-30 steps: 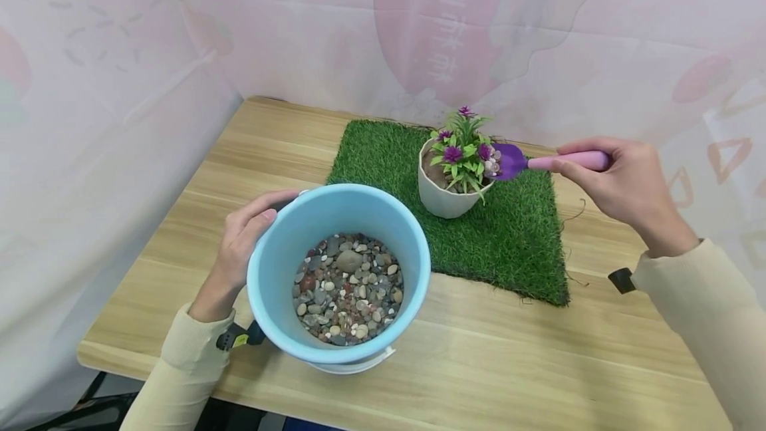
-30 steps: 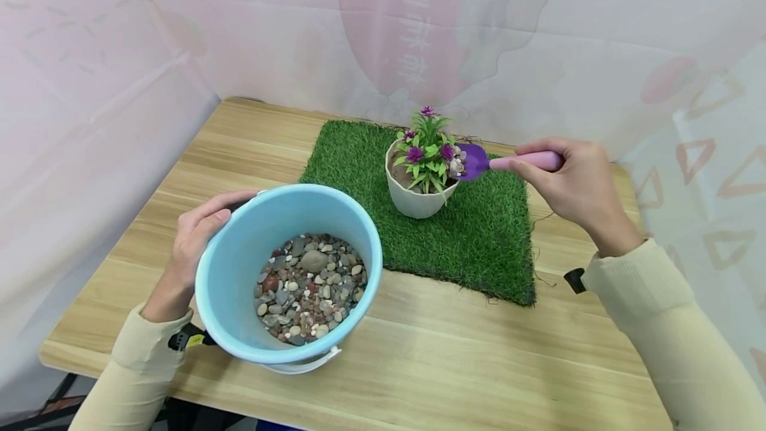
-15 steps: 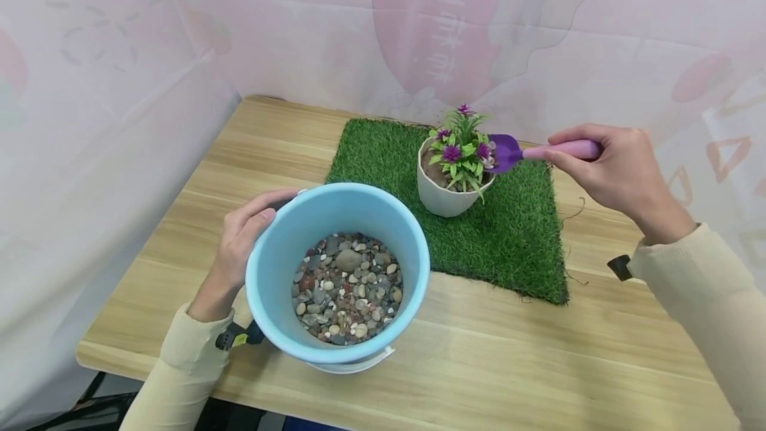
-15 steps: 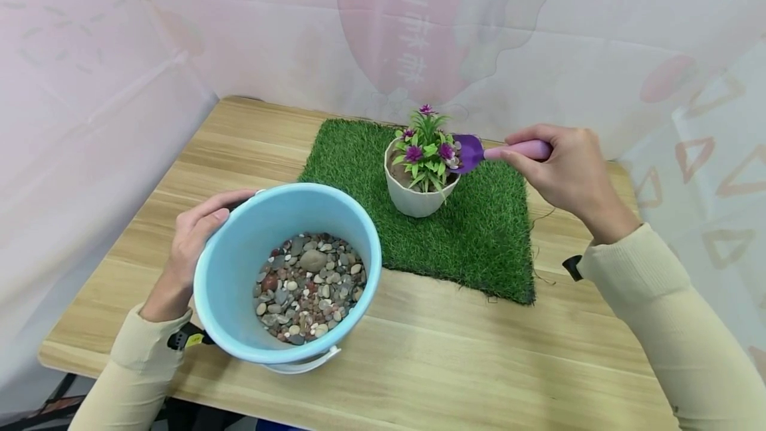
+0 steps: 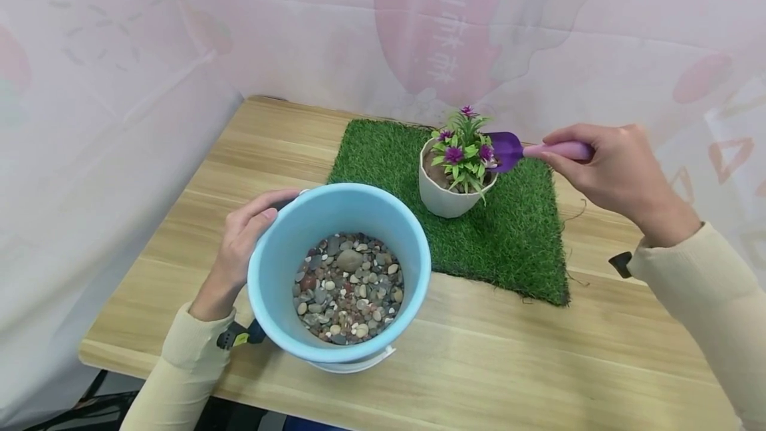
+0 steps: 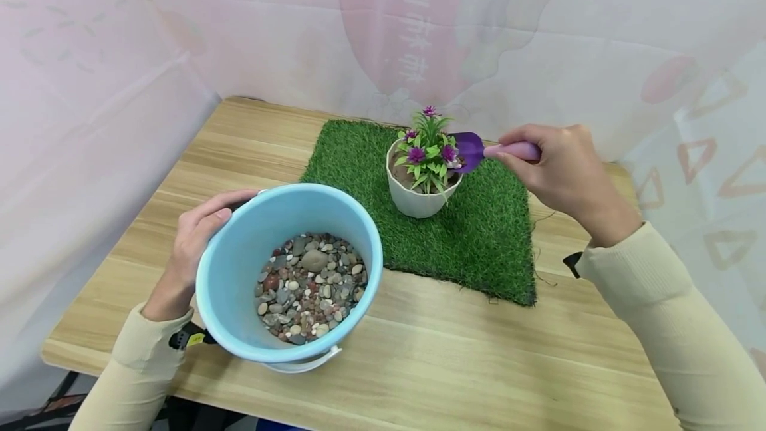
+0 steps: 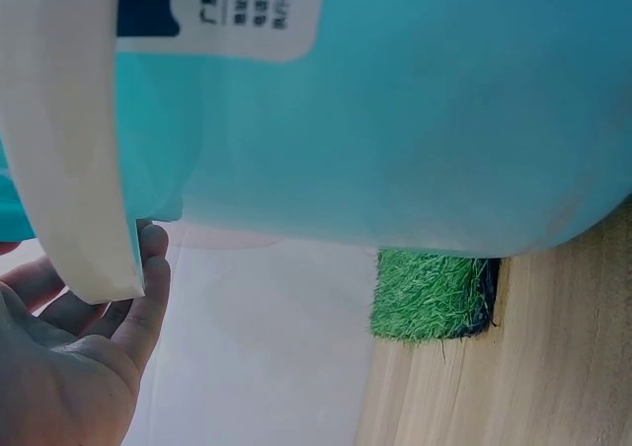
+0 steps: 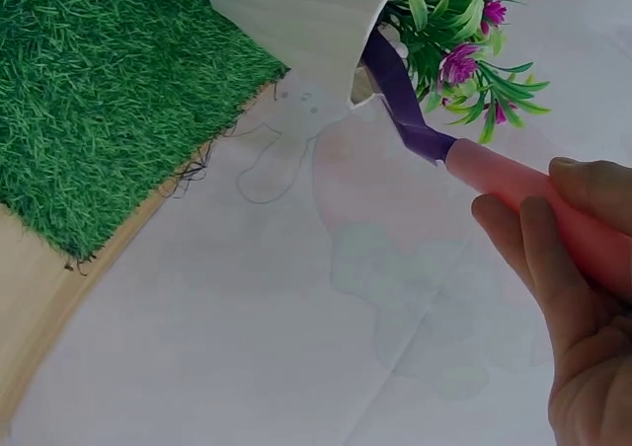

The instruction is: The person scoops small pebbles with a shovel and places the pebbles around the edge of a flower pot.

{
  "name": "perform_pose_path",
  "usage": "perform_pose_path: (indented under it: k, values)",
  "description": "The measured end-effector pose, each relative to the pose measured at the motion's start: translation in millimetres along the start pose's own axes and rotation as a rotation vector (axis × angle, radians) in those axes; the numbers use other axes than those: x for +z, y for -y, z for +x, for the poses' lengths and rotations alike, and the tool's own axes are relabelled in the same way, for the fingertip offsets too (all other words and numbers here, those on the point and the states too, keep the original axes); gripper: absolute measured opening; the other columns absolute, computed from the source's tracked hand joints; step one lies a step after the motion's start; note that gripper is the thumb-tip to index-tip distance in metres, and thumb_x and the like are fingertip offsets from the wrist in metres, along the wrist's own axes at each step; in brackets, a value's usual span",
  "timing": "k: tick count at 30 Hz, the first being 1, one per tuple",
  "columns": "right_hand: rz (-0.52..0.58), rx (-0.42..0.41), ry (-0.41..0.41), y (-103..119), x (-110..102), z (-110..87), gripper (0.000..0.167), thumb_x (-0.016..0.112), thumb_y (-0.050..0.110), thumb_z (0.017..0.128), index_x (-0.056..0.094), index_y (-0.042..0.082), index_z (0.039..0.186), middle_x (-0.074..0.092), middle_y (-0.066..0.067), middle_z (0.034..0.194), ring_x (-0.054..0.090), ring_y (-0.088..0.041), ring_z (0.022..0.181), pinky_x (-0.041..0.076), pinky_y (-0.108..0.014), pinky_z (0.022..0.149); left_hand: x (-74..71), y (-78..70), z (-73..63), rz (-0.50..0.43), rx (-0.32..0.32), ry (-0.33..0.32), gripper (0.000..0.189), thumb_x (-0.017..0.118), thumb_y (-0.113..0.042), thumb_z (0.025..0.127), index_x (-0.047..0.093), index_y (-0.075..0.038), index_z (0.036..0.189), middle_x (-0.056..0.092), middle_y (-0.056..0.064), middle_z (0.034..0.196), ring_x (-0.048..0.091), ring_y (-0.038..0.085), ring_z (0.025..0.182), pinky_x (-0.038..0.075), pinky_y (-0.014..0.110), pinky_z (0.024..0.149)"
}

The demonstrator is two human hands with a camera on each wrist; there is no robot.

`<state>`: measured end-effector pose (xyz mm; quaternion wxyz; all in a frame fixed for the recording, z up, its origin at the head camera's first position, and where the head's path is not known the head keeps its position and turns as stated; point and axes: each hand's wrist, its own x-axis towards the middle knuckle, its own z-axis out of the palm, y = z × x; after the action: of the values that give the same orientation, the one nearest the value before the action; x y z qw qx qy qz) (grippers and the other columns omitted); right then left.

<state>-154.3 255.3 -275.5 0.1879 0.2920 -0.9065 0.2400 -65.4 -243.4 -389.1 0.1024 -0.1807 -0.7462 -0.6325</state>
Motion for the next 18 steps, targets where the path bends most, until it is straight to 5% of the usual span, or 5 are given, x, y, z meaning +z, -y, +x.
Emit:
perform_pose_path:
  k: [5, 11, 18]
  values:
    - [-0.049, -0.055, 0.017, 8.6, -2.1, 2.7, 0.014, 0.088, 0.012, 0.086, 0.084, 0.009, 0.099, 0.083, -0.003, 0.088, 0.058, 0.028, 0.075, 0.046, 0.003, 0.066, -0.2, -2.2, 0.6, 0.005, 0.003, -0.003, 0.041, 0.039, -0.009, 0.109, 0.065, 0.01, 0.135, 0.075, -0.007, 0.13, 0.074, 0.01, 0.112, 0.063, 0.021, 0.089]
    - [-0.088, -0.133, 0.025, 16.0, -1.5, 4.8, 0.013, 0.084, 0.008, 0.089, 0.083, 0.005, 0.101, 0.083, -0.006, 0.087, 0.074, -0.014, 0.064, 0.042, 0.008, 0.076, -0.5, -4.0, 1.4, -0.002, 0.0, -0.001, 0.041, 0.039, -0.009, 0.109, 0.065, 0.011, 0.135, 0.075, -0.007, 0.13, 0.074, 0.01, 0.112, 0.063, 0.021, 0.089]
    - [-0.086, -0.207, 0.038, 21.7, -1.1, 5.2, 0.014, 0.081, 0.003, 0.09, 0.08, -0.004, 0.102, 0.082, -0.016, 0.09, 0.08, -0.029, 0.073, 0.062, -0.031, 0.068, -1.4, -5.1, 1.8, 0.002, -0.007, -0.004, 0.041, 0.04, -0.01, 0.109, 0.065, 0.01, 0.134, 0.075, -0.006, 0.13, 0.074, 0.01, 0.112, 0.063, 0.021, 0.089]
